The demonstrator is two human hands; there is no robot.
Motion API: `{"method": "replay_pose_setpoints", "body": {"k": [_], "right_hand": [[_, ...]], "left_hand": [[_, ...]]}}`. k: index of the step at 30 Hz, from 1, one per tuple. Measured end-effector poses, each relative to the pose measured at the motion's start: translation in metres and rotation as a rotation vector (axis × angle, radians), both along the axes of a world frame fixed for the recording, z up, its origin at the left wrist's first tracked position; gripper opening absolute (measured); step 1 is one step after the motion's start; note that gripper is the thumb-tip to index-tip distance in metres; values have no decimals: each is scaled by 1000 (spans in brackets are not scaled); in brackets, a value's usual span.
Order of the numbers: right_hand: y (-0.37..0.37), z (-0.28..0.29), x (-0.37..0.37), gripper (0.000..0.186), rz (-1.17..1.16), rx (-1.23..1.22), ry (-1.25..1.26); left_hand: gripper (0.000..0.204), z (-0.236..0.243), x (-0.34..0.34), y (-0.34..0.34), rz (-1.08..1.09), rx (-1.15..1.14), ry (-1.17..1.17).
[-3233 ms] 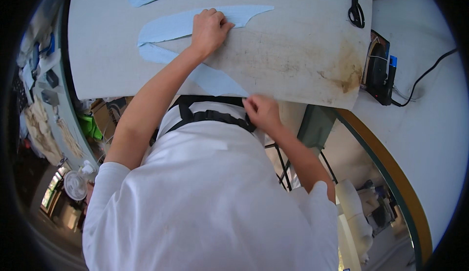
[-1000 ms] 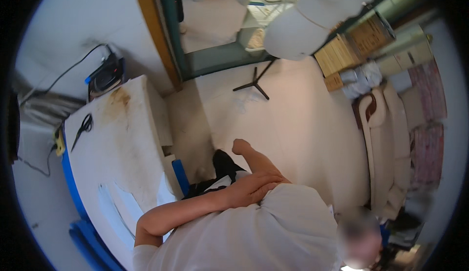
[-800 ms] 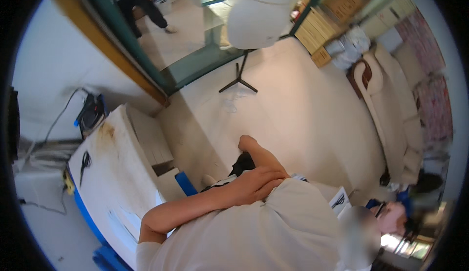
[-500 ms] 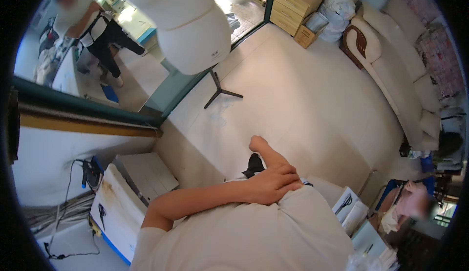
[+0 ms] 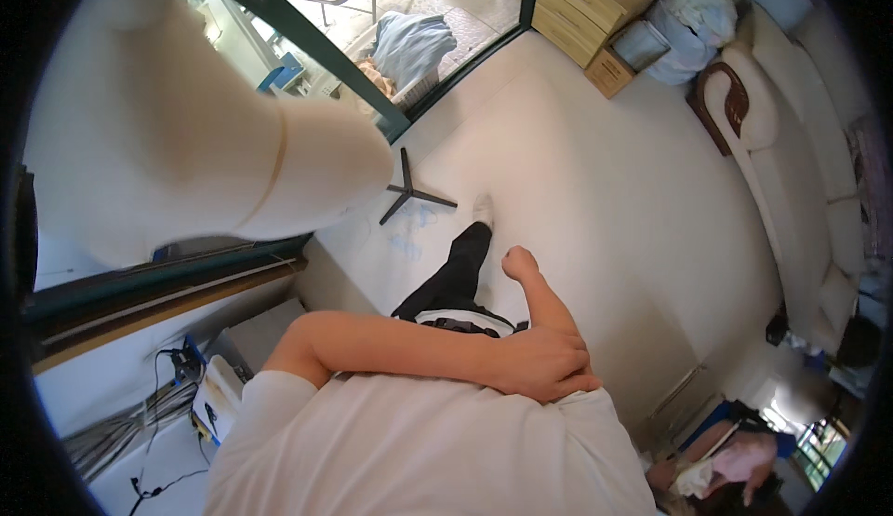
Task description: The person sews light blue fabric strips using a sewing machine, then moves to a table to fold and iron the strips. They handle the fabric by hand, aligning edges before ironing with a handheld iron.
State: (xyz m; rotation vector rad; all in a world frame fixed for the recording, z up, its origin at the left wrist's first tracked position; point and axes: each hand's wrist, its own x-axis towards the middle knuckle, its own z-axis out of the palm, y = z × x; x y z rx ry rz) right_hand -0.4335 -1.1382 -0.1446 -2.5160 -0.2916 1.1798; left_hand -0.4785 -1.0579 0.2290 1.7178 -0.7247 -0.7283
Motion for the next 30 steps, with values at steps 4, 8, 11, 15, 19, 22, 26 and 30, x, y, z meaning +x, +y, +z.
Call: {"method": "replay_pose_setpoints", "body": {"k": [4,8,11,15,19,22,26,30], "right_hand": [[20,-25,97,27,8,92,-18],[38,-27,210,26,-40,100,-84],[53,-33,282,23,-156,88,-36],[89,-34,367,23,-15,92,15],[156,8,450,28,269,58,-18],[203,17,515,28,367,15,41],[263,15,575,28,560,-80,27],[332,7,612,29,806,-118,81]], "left_hand": [[65,4,117,14,-161,26,-76],[65,13,221,31,-198,111,-115],[62,7,282,48,-103,105,-166],[60,10,382,81,-60,120,-97],[58,9,467,119,127,124,-21],[56,14,521,165,251,135,-26],[54,-1,569,220,487,62,-96],[49,-2,605,297,743,81,-57]]}}
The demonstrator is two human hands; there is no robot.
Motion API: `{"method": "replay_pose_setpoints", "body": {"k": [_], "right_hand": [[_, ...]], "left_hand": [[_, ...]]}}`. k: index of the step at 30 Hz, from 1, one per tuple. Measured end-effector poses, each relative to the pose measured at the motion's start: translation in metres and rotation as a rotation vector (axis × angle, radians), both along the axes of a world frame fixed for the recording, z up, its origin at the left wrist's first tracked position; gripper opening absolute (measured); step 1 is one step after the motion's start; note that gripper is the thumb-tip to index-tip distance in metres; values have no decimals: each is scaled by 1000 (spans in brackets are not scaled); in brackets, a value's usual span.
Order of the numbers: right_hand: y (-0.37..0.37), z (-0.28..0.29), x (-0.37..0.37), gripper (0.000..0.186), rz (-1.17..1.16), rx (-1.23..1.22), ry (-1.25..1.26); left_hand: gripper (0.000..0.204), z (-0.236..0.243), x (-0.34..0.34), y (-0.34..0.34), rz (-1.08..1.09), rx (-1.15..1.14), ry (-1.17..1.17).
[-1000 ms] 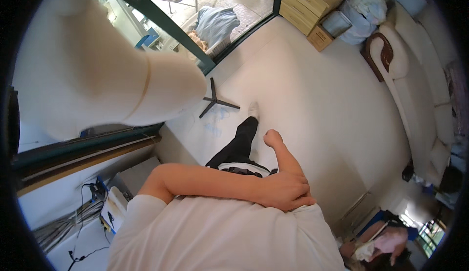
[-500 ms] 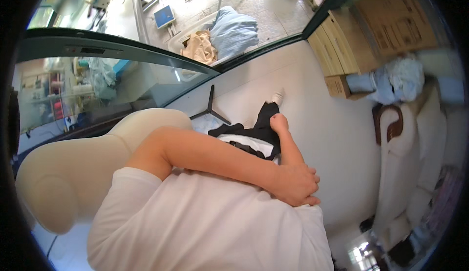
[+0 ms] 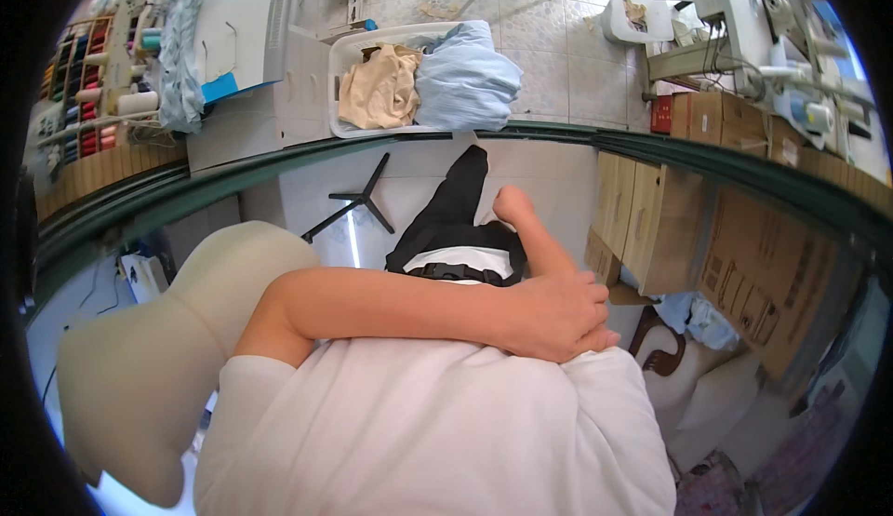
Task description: The person sews light blue fabric strips using a sewing machine, then moves to a table to fold and iron the strips. They handle the fabric by hand, aligning edges before ironing with a handheld iron.
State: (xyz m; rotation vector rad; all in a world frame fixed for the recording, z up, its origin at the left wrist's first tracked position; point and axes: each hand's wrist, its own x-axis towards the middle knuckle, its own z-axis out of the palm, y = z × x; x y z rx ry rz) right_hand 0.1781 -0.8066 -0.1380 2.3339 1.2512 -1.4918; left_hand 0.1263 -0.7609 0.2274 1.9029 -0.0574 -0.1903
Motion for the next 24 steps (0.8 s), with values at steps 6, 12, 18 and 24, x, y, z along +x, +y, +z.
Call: {"method": "replay_pose_setpoints", "body": {"k": [6,12,18,24], "right_hand": [[138,-22,38,29,233,111,-52],[267,-60,35,27,470,47,53],[365,-165,6,25,675,-81,114],[469,-248,-60,30,715,186,220]], "left_hand": [[43,-25,31,114,324,43,-99],[31,-66,44,210,846,-14,-161],[24,-173,49,302,1439,-189,-24],[31,-282,43,354,1765,-257,46]]}}
